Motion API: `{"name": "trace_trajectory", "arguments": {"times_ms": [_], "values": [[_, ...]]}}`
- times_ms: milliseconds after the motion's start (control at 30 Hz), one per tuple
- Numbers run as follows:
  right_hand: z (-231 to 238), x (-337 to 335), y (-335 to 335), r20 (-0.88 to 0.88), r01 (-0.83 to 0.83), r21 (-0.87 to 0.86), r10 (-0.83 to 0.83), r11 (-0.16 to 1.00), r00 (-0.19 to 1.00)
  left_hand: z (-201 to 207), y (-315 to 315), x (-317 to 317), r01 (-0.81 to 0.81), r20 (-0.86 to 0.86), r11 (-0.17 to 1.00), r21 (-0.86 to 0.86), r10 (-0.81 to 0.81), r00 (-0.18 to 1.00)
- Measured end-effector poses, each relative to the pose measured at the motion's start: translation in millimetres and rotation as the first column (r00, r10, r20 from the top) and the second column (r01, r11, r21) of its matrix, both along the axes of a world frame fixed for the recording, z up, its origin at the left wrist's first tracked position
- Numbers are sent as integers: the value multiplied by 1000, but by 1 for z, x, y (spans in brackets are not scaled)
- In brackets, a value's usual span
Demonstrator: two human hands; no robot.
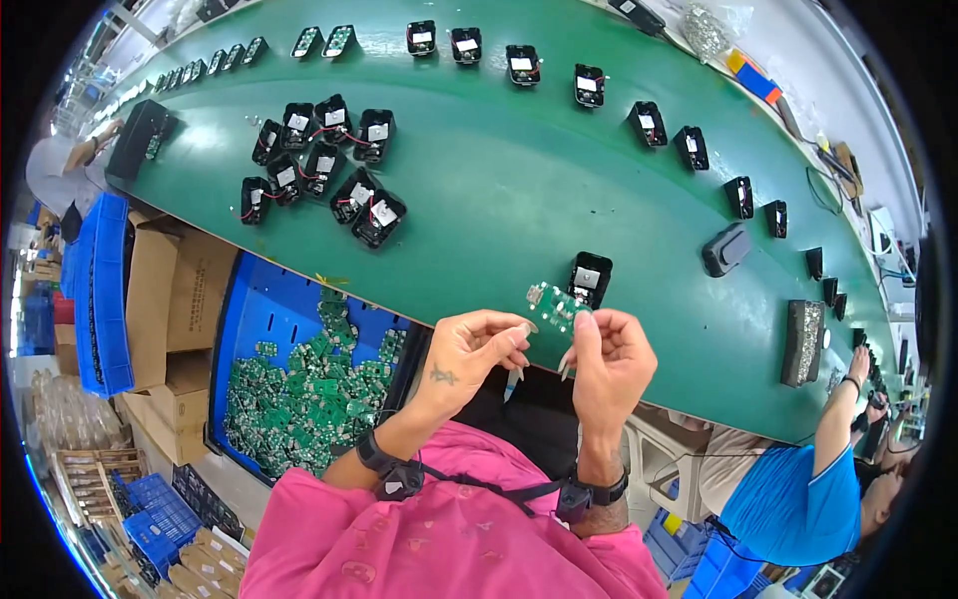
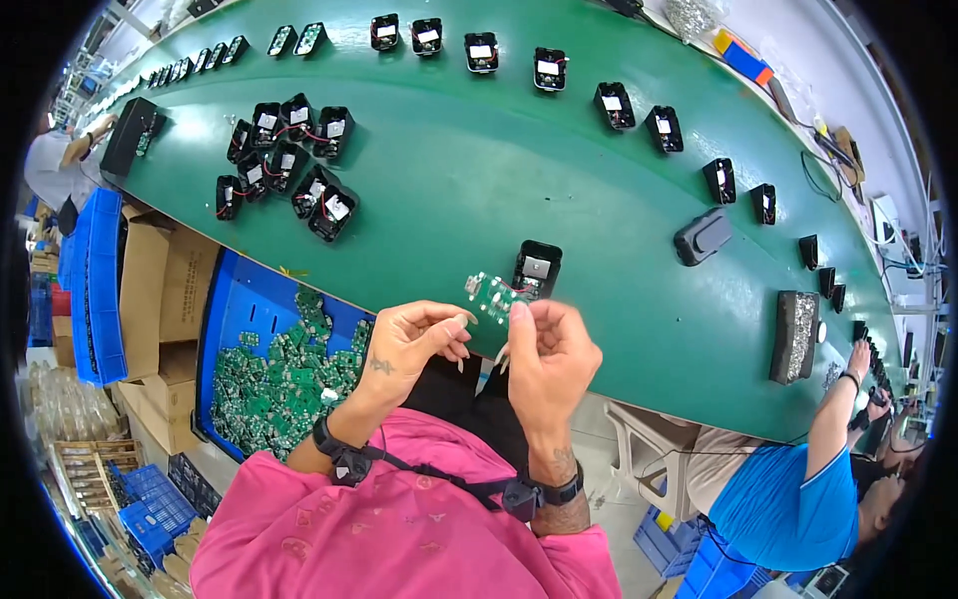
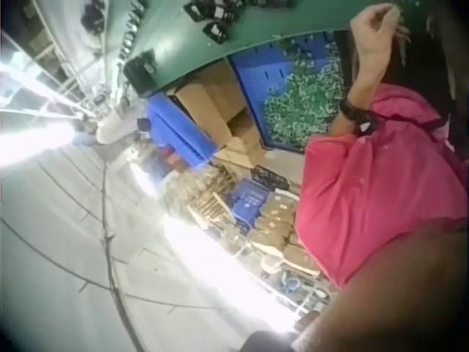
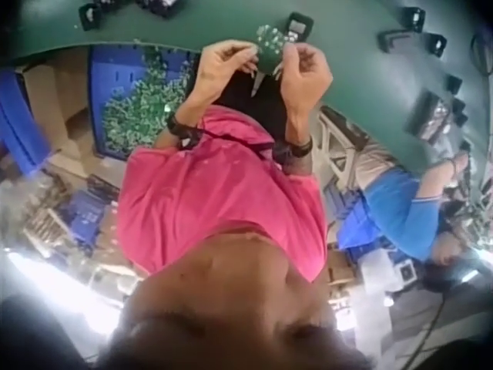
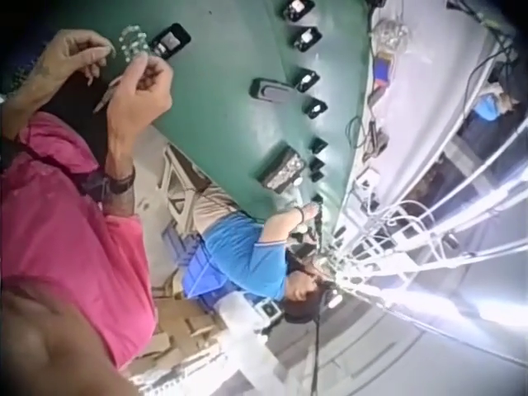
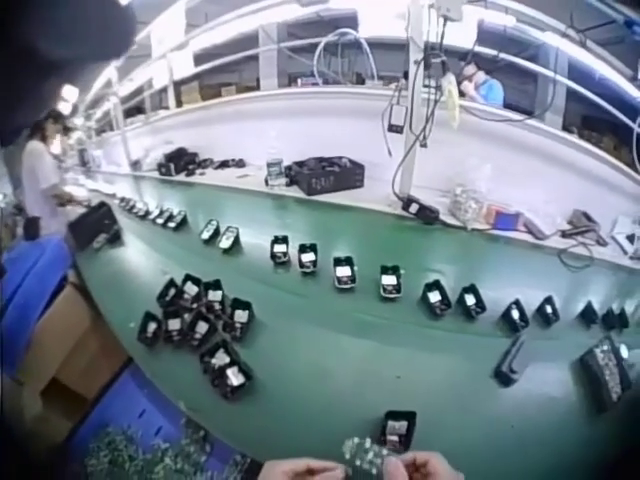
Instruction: The person picks up a circuit board and a black plastic housing, fits the board into the housing by hand, and places the completed unit onto the green conveyor belt.
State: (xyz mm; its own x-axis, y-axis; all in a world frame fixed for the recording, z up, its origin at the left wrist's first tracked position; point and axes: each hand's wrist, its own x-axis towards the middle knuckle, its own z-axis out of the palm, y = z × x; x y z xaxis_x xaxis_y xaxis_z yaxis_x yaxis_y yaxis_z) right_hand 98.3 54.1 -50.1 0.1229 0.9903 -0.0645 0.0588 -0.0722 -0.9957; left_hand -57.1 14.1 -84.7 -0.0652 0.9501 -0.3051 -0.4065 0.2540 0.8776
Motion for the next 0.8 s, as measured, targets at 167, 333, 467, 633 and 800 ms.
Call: {"name": "trace_trajectory", "arguments": {"times_ms": [167, 333, 467, 633, 800], "values": [[-7, -4, 12, 26, 13, -2, -13, 1000, 1000, -4, -2, -1, 25, -29, 999, -22, -25, 999], [-14, -4, 16, 94, 19, -16, -17, 1000, 995, -5, 1, -3, 26, -23, 999, -29, -26, 999], [-20, 9, 18, 178, 44, 25, -48, 999, 983, 0, 6, -6, 3, -76, 1000, -27, -5, 997], [-32, 27, 32, 192, 34, 5, -34, 999, 981, 14, 37, 2, 173, -239, 979, 109, -143, 961], [-32, 33, 35, 310, -90, -4, 87, 996, 947, -2, 78, 1, 452, -322, 876, 166, -385, 865]]}}
